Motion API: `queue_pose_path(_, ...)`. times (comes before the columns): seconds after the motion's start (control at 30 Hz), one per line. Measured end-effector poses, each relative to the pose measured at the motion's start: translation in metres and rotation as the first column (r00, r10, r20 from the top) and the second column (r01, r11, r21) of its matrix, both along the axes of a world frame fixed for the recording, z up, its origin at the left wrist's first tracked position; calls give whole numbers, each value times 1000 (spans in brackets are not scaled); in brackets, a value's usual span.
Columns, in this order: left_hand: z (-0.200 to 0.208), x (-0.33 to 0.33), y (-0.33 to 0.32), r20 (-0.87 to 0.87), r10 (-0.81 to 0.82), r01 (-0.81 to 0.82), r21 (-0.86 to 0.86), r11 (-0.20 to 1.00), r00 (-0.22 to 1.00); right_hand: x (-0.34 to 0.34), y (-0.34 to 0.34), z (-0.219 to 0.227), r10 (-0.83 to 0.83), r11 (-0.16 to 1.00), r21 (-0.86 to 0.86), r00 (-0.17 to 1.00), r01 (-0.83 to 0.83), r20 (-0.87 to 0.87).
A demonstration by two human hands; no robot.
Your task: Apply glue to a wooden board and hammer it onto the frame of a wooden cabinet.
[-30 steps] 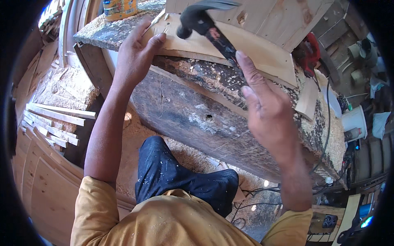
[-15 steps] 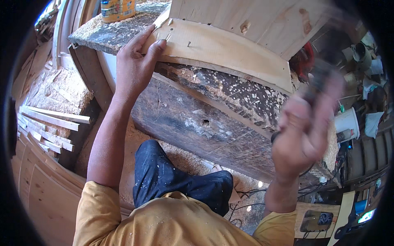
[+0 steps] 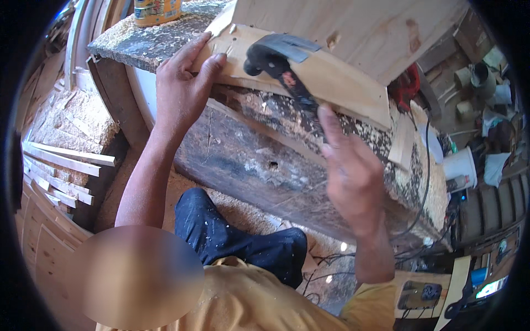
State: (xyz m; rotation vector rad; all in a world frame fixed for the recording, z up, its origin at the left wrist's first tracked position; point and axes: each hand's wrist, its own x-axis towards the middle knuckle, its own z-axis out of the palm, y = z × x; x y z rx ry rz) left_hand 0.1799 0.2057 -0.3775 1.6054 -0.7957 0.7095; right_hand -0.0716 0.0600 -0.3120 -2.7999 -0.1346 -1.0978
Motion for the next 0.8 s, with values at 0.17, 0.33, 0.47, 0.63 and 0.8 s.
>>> queue_pose_path(0.17,-1,3,-1,32,34,-34,-9,999,999,-2,2,-2,397,549,592,807,-590,436)
queue_pose_path(0.33,0,5,0,44,26,-25,-25,999,999,4,13,-5,-277,939,-244,954,243,-117)
queue_pose_path(0.47,0,3,-2,36,6,-6,-15,1000,999,2,17,0,-198,972,-126,980,198,8)
queue_pose_path(0.63,14,14,11,-97,-161,155,-72,985,982,0,-12,23,-5,888,459,998,30,-56)
queue_pose_path(0.8,101,131,59,545,654,-698,-164,697,525,-2,-39,15,217,268,934,959,-238,182)
